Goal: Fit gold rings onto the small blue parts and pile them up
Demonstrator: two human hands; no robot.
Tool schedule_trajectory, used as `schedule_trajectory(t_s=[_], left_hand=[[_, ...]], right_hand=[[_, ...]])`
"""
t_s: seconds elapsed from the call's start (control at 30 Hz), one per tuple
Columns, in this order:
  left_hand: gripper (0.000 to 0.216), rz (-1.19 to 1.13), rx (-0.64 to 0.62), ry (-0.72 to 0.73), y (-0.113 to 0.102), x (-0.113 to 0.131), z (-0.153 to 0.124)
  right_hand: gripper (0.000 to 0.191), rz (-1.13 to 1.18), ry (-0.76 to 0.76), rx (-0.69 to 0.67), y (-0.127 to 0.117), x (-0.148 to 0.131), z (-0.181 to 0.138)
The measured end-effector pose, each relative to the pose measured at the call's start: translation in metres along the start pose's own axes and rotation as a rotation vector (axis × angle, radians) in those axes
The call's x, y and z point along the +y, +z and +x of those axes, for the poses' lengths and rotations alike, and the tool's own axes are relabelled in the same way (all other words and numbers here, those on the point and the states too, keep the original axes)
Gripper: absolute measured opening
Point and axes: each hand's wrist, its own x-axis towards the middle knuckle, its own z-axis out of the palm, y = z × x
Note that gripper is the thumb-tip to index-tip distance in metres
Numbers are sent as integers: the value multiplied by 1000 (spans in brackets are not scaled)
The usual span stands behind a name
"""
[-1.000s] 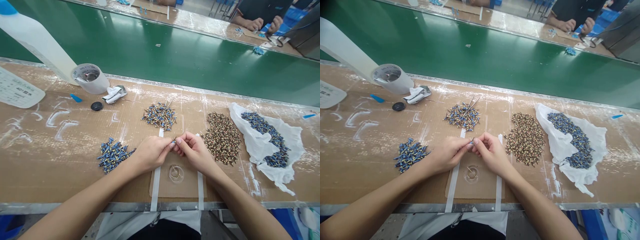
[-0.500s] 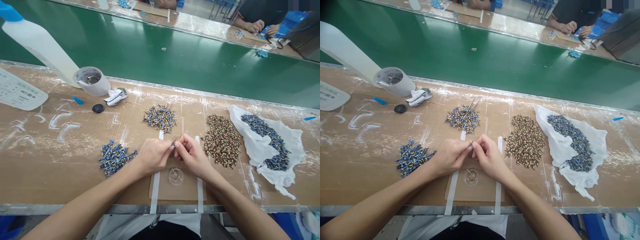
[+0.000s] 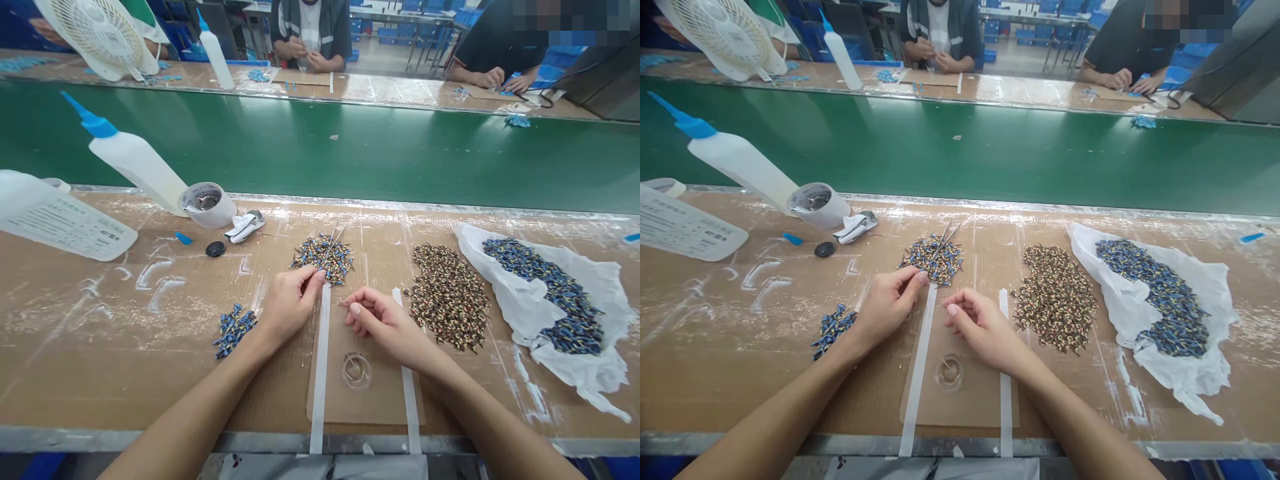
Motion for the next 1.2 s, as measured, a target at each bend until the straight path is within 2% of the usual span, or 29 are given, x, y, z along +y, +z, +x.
schedule_trajectory(t_s=[0.13, 0.3, 0.43, 0.53, 0.57, 0.67, 0.73, 0.9, 1.2], left_hand=[[38, 186, 99, -1, -4, -5, 8], [31, 159, 140, -77, -7, -9, 15], [28, 111, 98, -77, -36, -15, 13], [26, 203, -110, -80, -70, -19, 5], [24, 218, -219, -91, -79, -20, 1], [16, 200, -513, -63, -92, -21, -10], [11, 225, -584, -35, -91, -20, -16], [12, 308, -607, -20, -79, -17, -23], [9, 315, -542, 62, -70, -16, -20]], right_hand=[[24, -76, -19, -4, 2, -1, -1], [23, -137, -31, -16, 1, -1, -1], [24, -116, -19, -49, -2, -1, -3], [24, -117, -21, -77, -4, -1, -4], [25, -117, -17, -82, -5, -1, -4], [25, -108, -7, -87, -7, 0, -4], [24, -102, -10, -91, -7, 1, -4], [24, -97, -13, -95, -7, 1, -3], [23, -100, -16, -81, -8, 1, -2]])
